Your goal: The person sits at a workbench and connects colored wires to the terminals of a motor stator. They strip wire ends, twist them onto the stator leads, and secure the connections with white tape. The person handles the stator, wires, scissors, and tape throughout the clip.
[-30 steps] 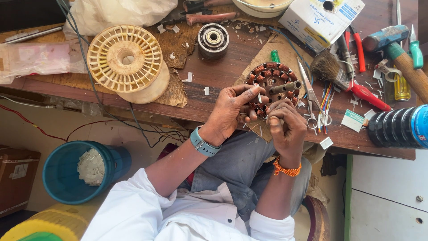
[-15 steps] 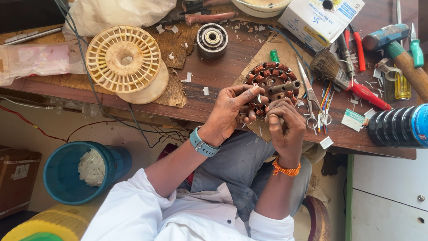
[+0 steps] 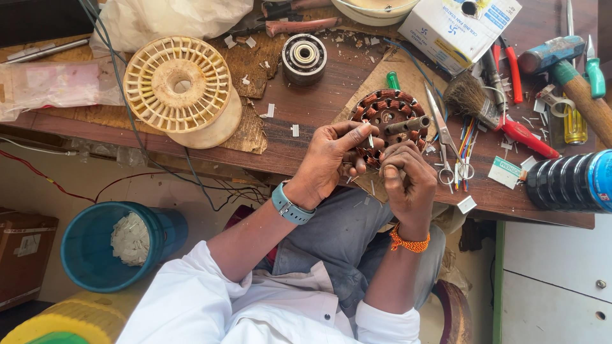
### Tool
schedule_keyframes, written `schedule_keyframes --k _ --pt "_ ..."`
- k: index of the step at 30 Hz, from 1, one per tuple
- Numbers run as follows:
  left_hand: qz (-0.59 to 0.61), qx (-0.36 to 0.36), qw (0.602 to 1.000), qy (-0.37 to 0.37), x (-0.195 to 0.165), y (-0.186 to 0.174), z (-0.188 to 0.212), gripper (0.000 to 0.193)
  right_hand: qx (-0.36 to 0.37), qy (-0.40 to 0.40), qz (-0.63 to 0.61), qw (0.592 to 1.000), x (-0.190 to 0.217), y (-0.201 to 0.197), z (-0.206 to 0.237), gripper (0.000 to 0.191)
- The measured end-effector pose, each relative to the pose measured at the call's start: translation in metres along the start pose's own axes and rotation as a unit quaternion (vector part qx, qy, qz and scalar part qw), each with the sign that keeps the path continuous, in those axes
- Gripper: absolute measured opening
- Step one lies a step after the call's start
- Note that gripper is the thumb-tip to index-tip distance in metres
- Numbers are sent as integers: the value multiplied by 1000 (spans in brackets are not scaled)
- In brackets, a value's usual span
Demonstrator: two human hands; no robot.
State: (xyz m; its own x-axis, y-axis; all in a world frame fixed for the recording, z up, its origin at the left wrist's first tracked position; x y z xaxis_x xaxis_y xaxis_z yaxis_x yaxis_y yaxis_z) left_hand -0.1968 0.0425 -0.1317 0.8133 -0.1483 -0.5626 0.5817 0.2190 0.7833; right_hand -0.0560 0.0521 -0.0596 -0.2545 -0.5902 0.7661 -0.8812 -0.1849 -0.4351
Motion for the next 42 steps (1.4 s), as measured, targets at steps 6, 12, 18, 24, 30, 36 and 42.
schedule_keyframes --k 6,12,18,24,30,36,42 --pt "3 2 1000 2 1 -3 0 24 -15 -6 0 1000 -1 0 0 34" --pt "15 15 1000 21 1 8 -1 21 -54 18 1 998 -4 -10 0 30" --pt "22 43 999 25 2 30 -5 18 -94 38 -3 995 -7 -32 -3 27" --pt "24 31 998 45 5 50 -4 19 -118 25 23 992 2 -53 -5 31" --pt "14 18 998 60 10 58 -2 19 -150 53 44 986 3 -66 -3 27" --pt "31 26 997 71 9 62 -3 21 -178 78 77 978 -2 -70 -2 18" --pt "22 30 996 76 15 69 -5 22 -200 64 56 976 -7 -74 -3 14"
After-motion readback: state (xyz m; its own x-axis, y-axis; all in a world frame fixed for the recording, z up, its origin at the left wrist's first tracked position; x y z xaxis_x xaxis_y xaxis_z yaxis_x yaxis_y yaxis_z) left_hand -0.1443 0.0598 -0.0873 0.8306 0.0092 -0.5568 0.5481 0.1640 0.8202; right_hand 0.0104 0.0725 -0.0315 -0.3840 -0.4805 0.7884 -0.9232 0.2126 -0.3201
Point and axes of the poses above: each hand's wrist, its own z-axis away from the middle knuckle, its own y-axis out of the palm, x = y × z, the point moved 9 cm from there along -z, towards the middle knuckle, and after that the axes turned 7 degrees about z, right-handed, at the moved point
